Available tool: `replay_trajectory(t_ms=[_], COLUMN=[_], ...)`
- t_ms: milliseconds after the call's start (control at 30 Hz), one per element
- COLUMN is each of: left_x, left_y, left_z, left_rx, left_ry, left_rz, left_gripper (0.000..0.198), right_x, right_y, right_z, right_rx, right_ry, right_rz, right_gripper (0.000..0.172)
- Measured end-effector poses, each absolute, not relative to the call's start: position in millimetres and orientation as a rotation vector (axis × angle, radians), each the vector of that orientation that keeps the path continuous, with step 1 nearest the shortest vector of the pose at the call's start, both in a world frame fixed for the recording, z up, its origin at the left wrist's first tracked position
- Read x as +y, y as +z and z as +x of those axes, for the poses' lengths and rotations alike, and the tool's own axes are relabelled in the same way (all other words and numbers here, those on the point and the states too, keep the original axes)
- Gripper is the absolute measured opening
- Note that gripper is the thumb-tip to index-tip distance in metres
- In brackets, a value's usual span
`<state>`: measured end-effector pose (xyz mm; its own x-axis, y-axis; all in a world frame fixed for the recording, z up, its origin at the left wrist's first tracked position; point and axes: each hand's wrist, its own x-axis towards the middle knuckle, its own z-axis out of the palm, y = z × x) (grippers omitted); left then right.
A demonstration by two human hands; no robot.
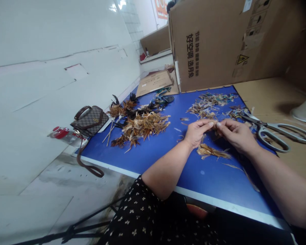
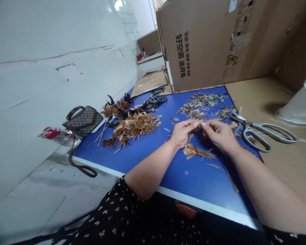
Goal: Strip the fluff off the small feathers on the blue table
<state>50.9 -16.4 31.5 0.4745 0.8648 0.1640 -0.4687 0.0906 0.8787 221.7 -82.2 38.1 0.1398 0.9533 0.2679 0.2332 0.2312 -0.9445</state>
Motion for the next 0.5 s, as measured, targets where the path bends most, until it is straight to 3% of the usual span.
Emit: replay_trajectory(t_ms=[167, 367, 500], left_x=[-12, 0, 3], left_y=[33, 34, 35], left_z=[48, 43, 42], left_rx=[0.476, 0.584, 0.63], left_ry=[1.05, 1.113, 1.133], left_rz=[1.018, 0.851, 0.778], left_gripper=[0.04, 0.023, 0.019], right_x=[-83, -82, -80], right_y=[39, 40, 36], right_z=[221, 223, 229], right_rx=[-1.361, -1.303, -1.155], right_ry=[0.809, 0.801, 0.658], right_rz=[-1.258, -1.304, -1.397], right_gripper=[0.063, 0.06, 0.054])
